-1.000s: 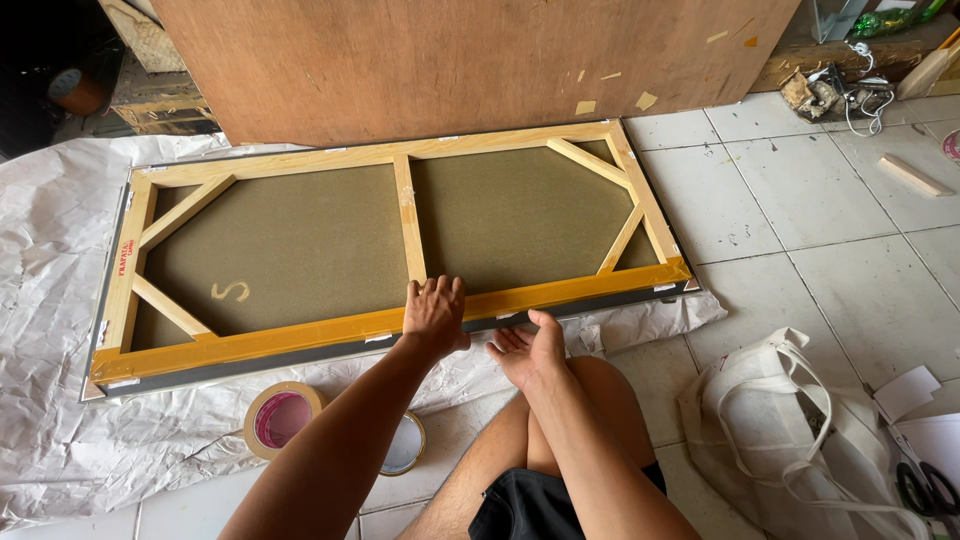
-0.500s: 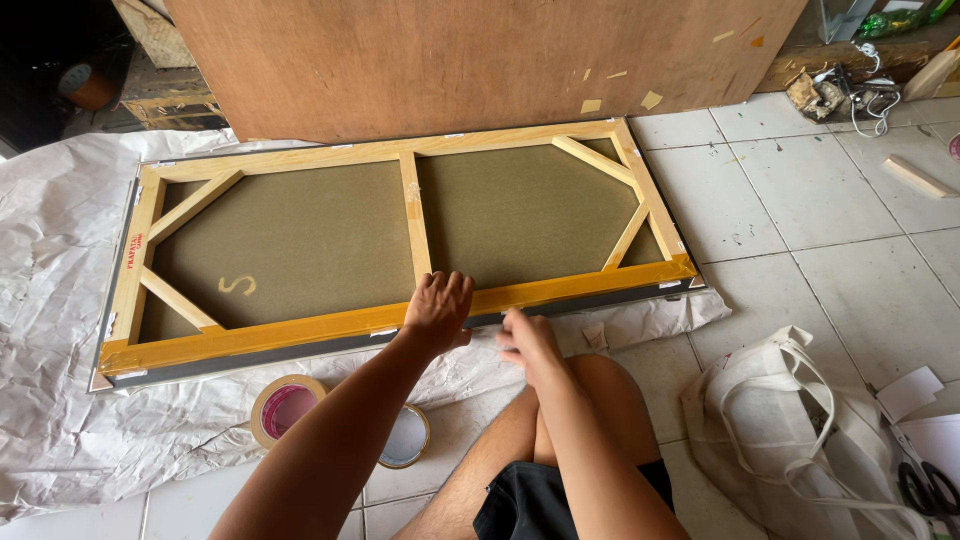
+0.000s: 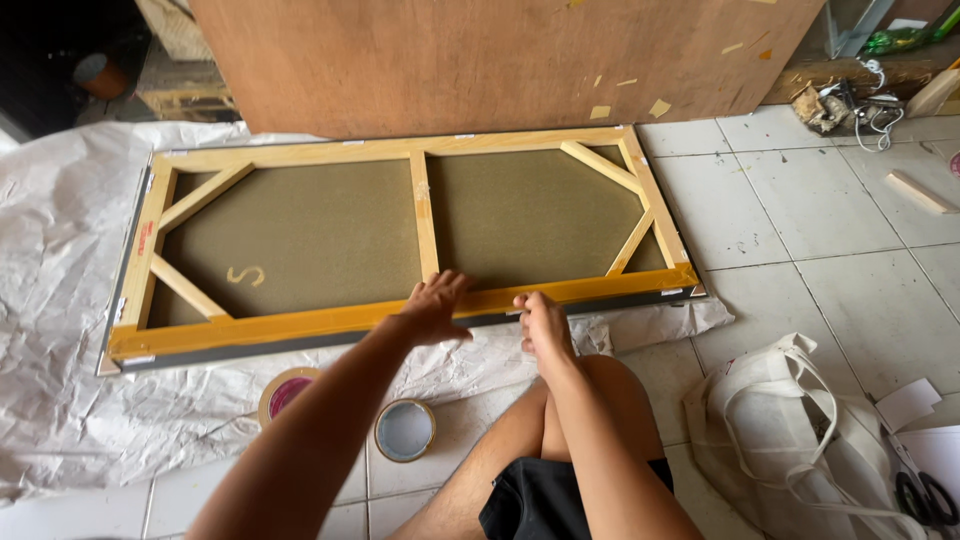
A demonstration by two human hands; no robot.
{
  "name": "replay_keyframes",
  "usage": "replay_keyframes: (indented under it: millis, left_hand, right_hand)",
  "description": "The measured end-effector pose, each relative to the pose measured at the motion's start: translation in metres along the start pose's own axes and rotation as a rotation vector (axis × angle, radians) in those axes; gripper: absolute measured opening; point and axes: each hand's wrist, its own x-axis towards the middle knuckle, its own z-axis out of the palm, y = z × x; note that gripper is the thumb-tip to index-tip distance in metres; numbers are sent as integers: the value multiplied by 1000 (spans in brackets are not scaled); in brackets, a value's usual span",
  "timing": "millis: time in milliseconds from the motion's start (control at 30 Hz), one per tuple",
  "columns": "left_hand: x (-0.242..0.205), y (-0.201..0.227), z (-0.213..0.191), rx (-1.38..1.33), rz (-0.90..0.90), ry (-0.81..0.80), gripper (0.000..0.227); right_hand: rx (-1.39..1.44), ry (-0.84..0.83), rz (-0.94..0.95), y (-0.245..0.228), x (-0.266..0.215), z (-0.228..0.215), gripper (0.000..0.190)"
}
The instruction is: The person applies yellow tape to the back edges of a wooden frame, smoothing it down with their hands.
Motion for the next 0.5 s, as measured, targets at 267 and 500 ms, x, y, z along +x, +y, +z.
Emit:
replay_keyframes:
  millis: [267, 500]
  left_hand:
    - [-142, -20, -69, -294, -108, 274, 58]
    - [-264, 3, -105, -209, -281, 93, 38]
  right_hand:
    - [-516, -77, -352, 15, 4, 47, 23]
    - [-1161, -207, -855, 42, -17, 80, 21]
